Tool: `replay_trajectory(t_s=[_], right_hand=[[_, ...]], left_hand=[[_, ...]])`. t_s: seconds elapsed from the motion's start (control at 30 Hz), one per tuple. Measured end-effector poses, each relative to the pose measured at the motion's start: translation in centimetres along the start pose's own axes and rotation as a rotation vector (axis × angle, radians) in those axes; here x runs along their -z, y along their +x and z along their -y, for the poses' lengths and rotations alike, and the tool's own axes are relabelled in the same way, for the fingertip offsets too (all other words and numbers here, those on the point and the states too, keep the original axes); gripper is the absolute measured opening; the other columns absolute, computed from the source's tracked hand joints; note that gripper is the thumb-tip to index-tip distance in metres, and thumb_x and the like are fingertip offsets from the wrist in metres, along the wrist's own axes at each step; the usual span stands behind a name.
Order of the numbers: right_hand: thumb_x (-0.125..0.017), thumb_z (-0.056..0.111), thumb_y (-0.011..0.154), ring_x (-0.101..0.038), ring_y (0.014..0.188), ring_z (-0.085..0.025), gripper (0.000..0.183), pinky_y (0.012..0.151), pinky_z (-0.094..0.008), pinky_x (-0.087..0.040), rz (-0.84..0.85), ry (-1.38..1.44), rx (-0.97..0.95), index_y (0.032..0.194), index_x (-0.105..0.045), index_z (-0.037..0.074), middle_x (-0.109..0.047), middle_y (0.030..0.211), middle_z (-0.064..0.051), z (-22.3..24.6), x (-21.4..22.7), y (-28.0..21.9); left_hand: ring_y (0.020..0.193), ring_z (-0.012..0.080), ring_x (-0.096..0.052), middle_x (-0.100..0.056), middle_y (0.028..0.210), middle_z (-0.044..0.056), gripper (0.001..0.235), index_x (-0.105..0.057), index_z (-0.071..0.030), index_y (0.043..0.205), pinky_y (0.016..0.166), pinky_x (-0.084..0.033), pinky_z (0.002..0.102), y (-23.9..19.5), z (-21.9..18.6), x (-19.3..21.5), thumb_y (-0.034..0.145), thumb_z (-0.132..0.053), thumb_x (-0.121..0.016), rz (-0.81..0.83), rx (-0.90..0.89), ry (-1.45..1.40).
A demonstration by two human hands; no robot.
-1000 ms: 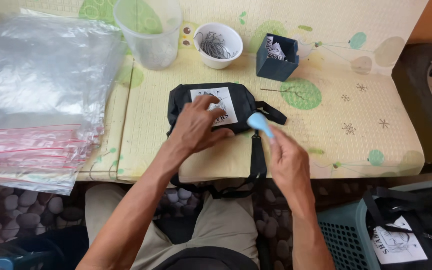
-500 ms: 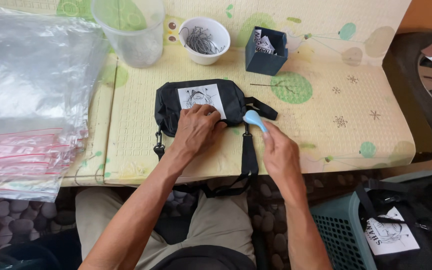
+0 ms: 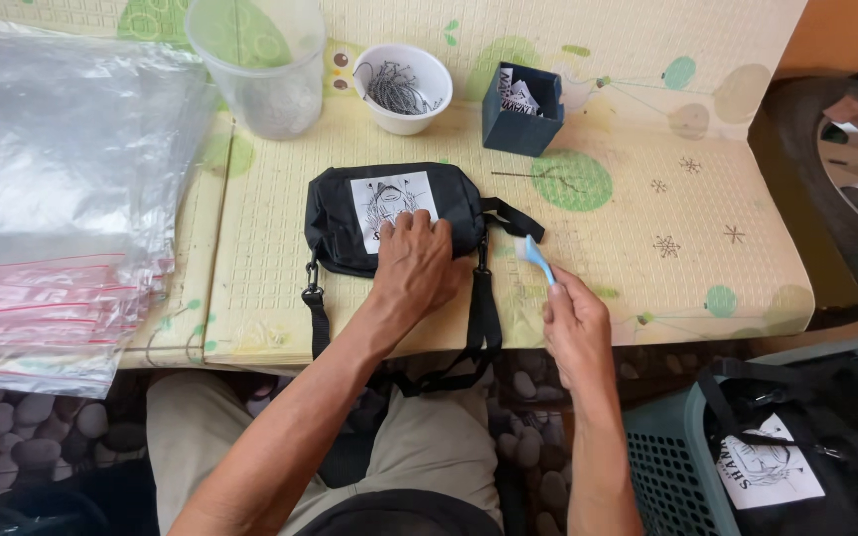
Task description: The person cleans a black shoulder bag using a blue brush, then attaches a metal pin and a cartoon bear keychain to the bag. Finally, the person places the bag into a clear plastic zip-lock bag.
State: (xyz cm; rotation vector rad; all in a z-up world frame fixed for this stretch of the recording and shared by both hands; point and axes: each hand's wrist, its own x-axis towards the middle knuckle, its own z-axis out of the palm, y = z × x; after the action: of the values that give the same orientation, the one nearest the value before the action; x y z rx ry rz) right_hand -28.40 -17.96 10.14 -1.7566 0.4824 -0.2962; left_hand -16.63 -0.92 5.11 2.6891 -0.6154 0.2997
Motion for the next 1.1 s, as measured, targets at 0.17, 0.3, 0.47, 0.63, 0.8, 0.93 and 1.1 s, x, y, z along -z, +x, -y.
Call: replay_trajectory(t_s=[0.17, 0.3, 0.47, 0.63, 0.8, 0.93, 1.1], right_hand=[[-0.042, 0.012, 0.106, -0.043, 0.038, -0.008, 0.038, 0.026, -0.022, -0.032, 0.015, -0.143, 0.032, 0.137, -0.064, 0.005, -0.05, 0.06, -0.006, -0.4, -3.2, 3.9], [-0.047, 0.012, 0.102, -0.045, 0.037, -0.008, 0.036, 0.028, -0.022, -0.035, 0.176, -0.22, 0.048, 0.126, -0.073, 0.01, -0.048, 0.053, -0.001, -0.5, -2.9, 2.1], [-0.047, 0.011, 0.103, -0.034, 0.033, -0.009, 0.035, 0.023, -0.022, -0.028, 0.17, -0.075, -0.039, 0.129, -0.071, 0.005, -0.044, 0.055, -0.008, -1.5, 2.6, -2.2], [-0.044, 0.011, 0.105, -0.034, 0.038, -0.007, 0.038, 0.027, -0.019, -0.027, 0.037, -0.007, 0.048, 0.137, -0.06, -0.001, -0.043, 0.063, -0.007, -2.5, 3.0, -3.1], [-0.045, 0.026, 0.111, -0.033, 0.041, -0.005, 0.034, 0.029, -0.019, -0.027, -0.165, 0.279, -0.014, 0.122, -0.063, -0.001, -0.033, 0.065, 0.002, -2.3, 1.0, -3.2], [-0.05, 0.036, 0.111, -0.033, 0.042, -0.006, 0.035, 0.03, -0.018, -0.028, -0.188, 0.386, -0.035, 0.111, -0.063, 0.003, -0.031, 0.064, 0.003, -4.7, -0.2, -1.9], [-0.052, 0.027, 0.111, -0.069, 0.072, -0.019, 0.015, 0.049, -0.026, -0.053, -0.274, 0.562, 0.075, 0.107, -0.054, 0.013, -0.062, 0.095, -0.007, -2.6, -2.3, -1.0]], left_hand=[[0.109, 0.0407, -0.066, -0.062, 0.101, 0.014, 0.029, -0.07, -0.007, 0.103, 0.09, -0.051, 0.055, -0.3, 0.1, 1.2, 0.097, -0.035, -0.063, -0.048, -0.041, 0.041], [0.103, 0.0432, -0.068, -0.062, 0.094, 0.014, 0.023, -0.068, -0.007, 0.096, 0.086, -0.051, 0.055, -0.6, 0.4, -0.4, 0.092, -0.03, -0.069, -0.203, -0.08, 0.043], [0.107, 0.0465, -0.065, -0.063, 0.101, 0.02, 0.046, -0.063, -0.003, 0.107, 0.094, -0.045, 0.069, 1.0, -2.1, 2.0, 0.097, -0.046, -0.054, -0.023, 0.093, -0.047], [0.104, 0.0383, -0.064, -0.062, 0.113, 0.022, 0.07, -0.048, -0.006, 0.146, 0.089, -0.05, 0.061, 3.5, -5.8, 1.8, 0.089, -0.041, -0.072, 0.079, 0.09, -0.086], [0.077, 0.0277, -0.061, -0.052, 0.088, 0.01, 0.013, -0.072, -0.011, 0.087, 0.063, -0.048, 0.041, 5.6, -6.2, -5.4, 0.075, -0.014, -0.073, -0.184, 0.062, 0.167], [0.078, 0.0426, -0.067, -0.053, 0.094, 0.019, 0.015, -0.062, -0.003, 0.09, 0.061, -0.057, 0.055, 5.5, -5.7, 2.4, 0.076, 0.0, -0.067, -0.128, 0.021, -0.223], [0.086, 0.034, -0.068, -0.059, 0.087, 0.01, 0.016, -0.062, -0.017, 0.09, 0.077, -0.055, 0.043, 4.3, -5.1, 12.0, 0.08, -0.006, -0.058, -0.659, -0.075, -1.038]])
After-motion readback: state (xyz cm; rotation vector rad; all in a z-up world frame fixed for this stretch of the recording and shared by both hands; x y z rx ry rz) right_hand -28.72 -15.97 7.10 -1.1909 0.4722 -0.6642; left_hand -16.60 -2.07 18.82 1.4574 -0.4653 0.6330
